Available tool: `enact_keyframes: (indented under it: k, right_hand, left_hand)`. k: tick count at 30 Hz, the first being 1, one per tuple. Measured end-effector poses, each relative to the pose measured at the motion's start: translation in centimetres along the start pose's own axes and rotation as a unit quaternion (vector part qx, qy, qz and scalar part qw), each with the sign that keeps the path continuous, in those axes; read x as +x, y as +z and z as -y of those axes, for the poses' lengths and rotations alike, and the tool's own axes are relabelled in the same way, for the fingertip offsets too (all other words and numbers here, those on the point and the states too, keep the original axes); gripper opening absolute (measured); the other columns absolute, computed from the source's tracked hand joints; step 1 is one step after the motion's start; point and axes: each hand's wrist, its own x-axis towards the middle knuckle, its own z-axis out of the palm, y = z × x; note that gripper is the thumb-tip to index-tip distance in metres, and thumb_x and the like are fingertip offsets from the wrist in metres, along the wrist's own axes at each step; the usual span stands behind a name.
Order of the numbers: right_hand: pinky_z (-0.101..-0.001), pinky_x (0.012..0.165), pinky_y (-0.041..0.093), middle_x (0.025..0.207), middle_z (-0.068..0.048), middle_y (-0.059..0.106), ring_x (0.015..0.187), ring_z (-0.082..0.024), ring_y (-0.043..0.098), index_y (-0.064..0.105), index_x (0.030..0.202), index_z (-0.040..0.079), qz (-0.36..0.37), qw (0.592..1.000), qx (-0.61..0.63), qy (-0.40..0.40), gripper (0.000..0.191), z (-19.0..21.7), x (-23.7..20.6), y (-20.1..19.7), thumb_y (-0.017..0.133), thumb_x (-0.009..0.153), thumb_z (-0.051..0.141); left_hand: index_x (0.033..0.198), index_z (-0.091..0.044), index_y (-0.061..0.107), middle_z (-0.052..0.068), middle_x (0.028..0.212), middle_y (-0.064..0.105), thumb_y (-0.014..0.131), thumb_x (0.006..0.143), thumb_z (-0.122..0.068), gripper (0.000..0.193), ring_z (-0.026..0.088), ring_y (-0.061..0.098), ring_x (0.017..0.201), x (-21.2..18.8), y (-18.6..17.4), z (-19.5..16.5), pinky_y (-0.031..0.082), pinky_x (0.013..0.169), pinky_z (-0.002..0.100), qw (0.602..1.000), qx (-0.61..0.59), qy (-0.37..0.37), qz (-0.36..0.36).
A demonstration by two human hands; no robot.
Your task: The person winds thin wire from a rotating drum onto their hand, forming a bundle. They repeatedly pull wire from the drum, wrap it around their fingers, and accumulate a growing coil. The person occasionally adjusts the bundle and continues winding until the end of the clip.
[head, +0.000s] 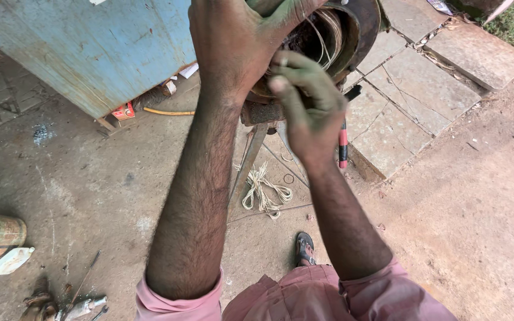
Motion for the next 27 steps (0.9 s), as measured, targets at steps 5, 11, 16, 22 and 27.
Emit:
enact_keyframes:
  k: [5, 11, 16, 22, 27]
  right_hand:
    - [-0.036, 0.098, 0.068, 0.121, -0.013, 0.076, 0.111, -0.019, 0.076, 0.076, 0.107, 0.01, 0.009, 1.0, -0.017, -0.015, 0.008, -0.3, 0.1, -0.4, 0.075, 0.105, 0.019]
    - [-0.0311, 0.084, 0.063, 0.118, -0.014, 0.078, 0.103, -0.015, 0.075, 0.076, 0.11, 0.003, 0.007, 0.993, 0.056, 0.105, 0.015, -0.2, 0.2, -3.0, 0.073, 0.103, 0.016]
    - [-0.032, 0.096, 0.063, 0.122, -0.015, 0.075, 0.11, -0.015, 0.073, 0.074, 0.113, 0.001, 0.044, 0.996, 0.075, 0.029, 0.015, -0.8, 0.6, -3.5, 0.069, 0.109, 0.014]
    - [-0.0315, 0.093, 0.064, 0.108, -0.011, 0.07, 0.102, -0.014, 0.071, 0.06, 0.112, 0.006, 0.031, 0.986, 0.162, 0.012, 0.013, -2.5, 1.1, -3.2, 0.056, 0.113, 0.019]
    - [-0.0225, 0.068, 0.056, 0.085, -0.003, 0.059, 0.075, -0.007, 0.06, 0.057, 0.11, 0.008, 0.008, 0.999, 0.017, 0.029, 0.019, -2.6, 0.4, -2.3, 0.052, 0.119, 0.024]
  left_hand:
    - [0.09, -0.005, 0.072, 0.001, 0.071, 0.066, 0.081, 0.091, -0.065, 0.06, 0.013, 0.07, 0.066, -0.2, 0.0, -0.2, 0.059, 0.064, 0.033, 0.981, -0.008, -0.151, 0.122]
    - [0.094, -0.003, 0.07, 0.004, 0.075, 0.065, 0.08, 0.095, -0.061, 0.059, 0.014, 0.07, 0.069, -0.1, 0.1, -0.1, 0.058, 0.06, 0.033, 0.997, -0.032, -0.054, 0.051]
    - [0.087, -0.008, 0.071, -0.006, 0.067, 0.065, 0.082, 0.098, -0.057, 0.051, 0.007, 0.07, 0.062, -0.2, 0.0, -0.4, 0.059, 0.058, 0.028, 0.993, -0.035, -0.08, 0.08]
    - [0.08, -0.007, 0.07, -0.001, 0.061, 0.058, 0.084, 0.097, -0.048, 0.047, 0.01, 0.058, 0.053, -0.4, 0.1, -0.3, 0.048, 0.051, 0.029, 0.992, -0.023, -0.096, 0.082]
    - [0.087, -0.007, 0.07, -0.001, 0.064, 0.06, 0.084, 0.096, -0.05, 0.046, 0.009, 0.063, 0.057, -0.6, 0.6, -0.4, 0.051, 0.054, 0.029, 0.996, 0.015, -0.064, 0.062]
